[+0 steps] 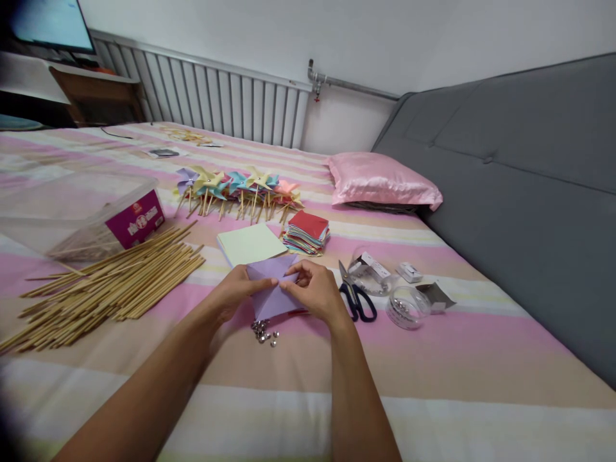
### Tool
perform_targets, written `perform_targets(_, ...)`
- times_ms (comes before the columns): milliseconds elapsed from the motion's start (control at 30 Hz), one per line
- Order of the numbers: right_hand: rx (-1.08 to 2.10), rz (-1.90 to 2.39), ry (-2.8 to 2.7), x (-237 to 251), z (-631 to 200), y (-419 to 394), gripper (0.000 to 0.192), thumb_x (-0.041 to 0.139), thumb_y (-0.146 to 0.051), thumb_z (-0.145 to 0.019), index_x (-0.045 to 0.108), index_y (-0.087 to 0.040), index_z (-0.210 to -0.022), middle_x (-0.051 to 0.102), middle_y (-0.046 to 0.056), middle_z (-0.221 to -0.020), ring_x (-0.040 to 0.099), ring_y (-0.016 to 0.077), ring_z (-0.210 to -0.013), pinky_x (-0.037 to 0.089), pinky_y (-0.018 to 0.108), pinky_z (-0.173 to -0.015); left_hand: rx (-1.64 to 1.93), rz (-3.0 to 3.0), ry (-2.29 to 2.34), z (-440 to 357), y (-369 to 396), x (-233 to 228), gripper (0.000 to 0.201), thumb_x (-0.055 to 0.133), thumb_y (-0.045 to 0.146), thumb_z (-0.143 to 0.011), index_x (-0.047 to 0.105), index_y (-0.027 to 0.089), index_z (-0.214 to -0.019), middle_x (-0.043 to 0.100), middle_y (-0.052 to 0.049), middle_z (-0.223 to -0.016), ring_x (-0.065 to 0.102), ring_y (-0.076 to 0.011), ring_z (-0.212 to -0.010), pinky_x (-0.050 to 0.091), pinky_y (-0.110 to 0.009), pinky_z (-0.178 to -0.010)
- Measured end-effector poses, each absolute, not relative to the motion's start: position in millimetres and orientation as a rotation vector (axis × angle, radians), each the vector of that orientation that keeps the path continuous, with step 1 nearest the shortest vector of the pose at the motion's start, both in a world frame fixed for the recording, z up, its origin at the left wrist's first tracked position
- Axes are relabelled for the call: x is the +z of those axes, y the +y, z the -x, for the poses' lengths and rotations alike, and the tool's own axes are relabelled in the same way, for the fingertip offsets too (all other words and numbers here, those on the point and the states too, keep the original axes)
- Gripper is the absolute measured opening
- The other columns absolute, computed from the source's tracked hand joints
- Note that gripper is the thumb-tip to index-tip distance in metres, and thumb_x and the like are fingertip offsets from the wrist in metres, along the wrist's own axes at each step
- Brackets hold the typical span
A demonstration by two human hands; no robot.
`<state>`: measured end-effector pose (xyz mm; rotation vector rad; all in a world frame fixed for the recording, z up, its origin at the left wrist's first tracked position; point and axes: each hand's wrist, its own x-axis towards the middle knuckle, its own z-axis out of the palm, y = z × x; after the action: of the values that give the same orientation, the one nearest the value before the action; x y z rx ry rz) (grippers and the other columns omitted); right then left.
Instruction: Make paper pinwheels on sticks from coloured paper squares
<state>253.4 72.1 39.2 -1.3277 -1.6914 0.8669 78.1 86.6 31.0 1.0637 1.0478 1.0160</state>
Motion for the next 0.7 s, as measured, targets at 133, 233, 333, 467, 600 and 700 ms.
perform_targets(133,1.072,1.167,-1.454,41.4,-249.0,72.5,0.058,0.072,-0.029,-0.065,0.047,-0.023,-0.117,0.067,0.003,-0.084,0.067,0.0176,-0.070,0.052,0.028,-0.061,1.061,-1.060,0.926,-78.2,89.6,29.1,0.037,0.076,0.030,-0.057,0.071,0.013,-0.090,0.072,-0.007,-0.080,0.064,-0.0199,-0.069,0.049,-0.029,-0.066)
perform_targets(233,1.125,1.128,-1.370,41.5,-247.2,73.2,0.066,0.073,-0.029,-0.066,0.041,-0.024,-0.123,0.067,0.002,-0.084,0.067,0.0174,-0.071,0.053,0.030,-0.065,1.075,-1.043,0.941,-79.0,89.6,29.7,0.038,0.077,0.032,-0.057,0.072,0.014,-0.091,0.073,-0.007,-0.085,0.065,-0.0203,-0.072,0.048,-0.028,-0.067)
perform_targets(333,1.137,1.098,-1.345,40.2,-246.8,74.7,0.063,0.074,-0.028,-0.064,0.044,-0.021,-0.120,0.066,0.000,-0.078,0.066,0.0154,-0.068,0.052,0.028,-0.064,1.060,-1.045,0.924,-79.8,88.9,29.8,0.038,0.077,0.033,-0.058,0.072,0.015,-0.090,0.073,-0.006,-0.086,0.065,-0.0204,-0.074,0.048,-0.028,-0.067)
perform_targets(467,1.112,1.107,-1.337,39.7,-247.1,75.8,0.060,0.074,-0.027,-0.063,0.047,-0.018,-0.116,0.064,-0.002,-0.072,0.063,0.0131,-0.063,0.050,0.025,-0.061,1.040,-1.048,0.890,-79.9,88.4,28.4,0.037,0.077,0.034,-0.058,0.072,0.015,-0.090,0.072,-0.006,-0.085,0.065,-0.0213,-0.076,0.048,-0.029,-0.069)
perform_targets(600,1.095,1.131,-1.332,40.9,-246.9,75.1,0.058,0.073,-0.026,-0.062,0.048,-0.018,-0.114,0.064,-0.002,-0.071,0.063,0.0132,-0.062,0.050,0.025,-0.061,1.047,-1.067,0.877,-79.4,89.1,25.9,0.035,0.077,0.035,-0.058,0.072,0.015,-0.086,0.072,-0.007,-0.084,0.064,-0.0208,-0.074,0.048,-0.028,-0.068)
perform_targets(700,1.076,1.151,-1.340,40.8,-246.5,75.1,0.057,0.072,-0.027,-0.062,0.049,-0.018,-0.113,0.064,-0.002,-0.071,0.063,0.0137,-0.062,0.050,0.025,-0.060,1.053,-1.064,0.868,-78.9,89.8,24.3,0.034,0.077,0.034,-0.057,0.072,0.015,-0.085,0.072,-0.007,-0.083,0.064,-0.0204,-0.073,0.048,-0.029,-0.067)
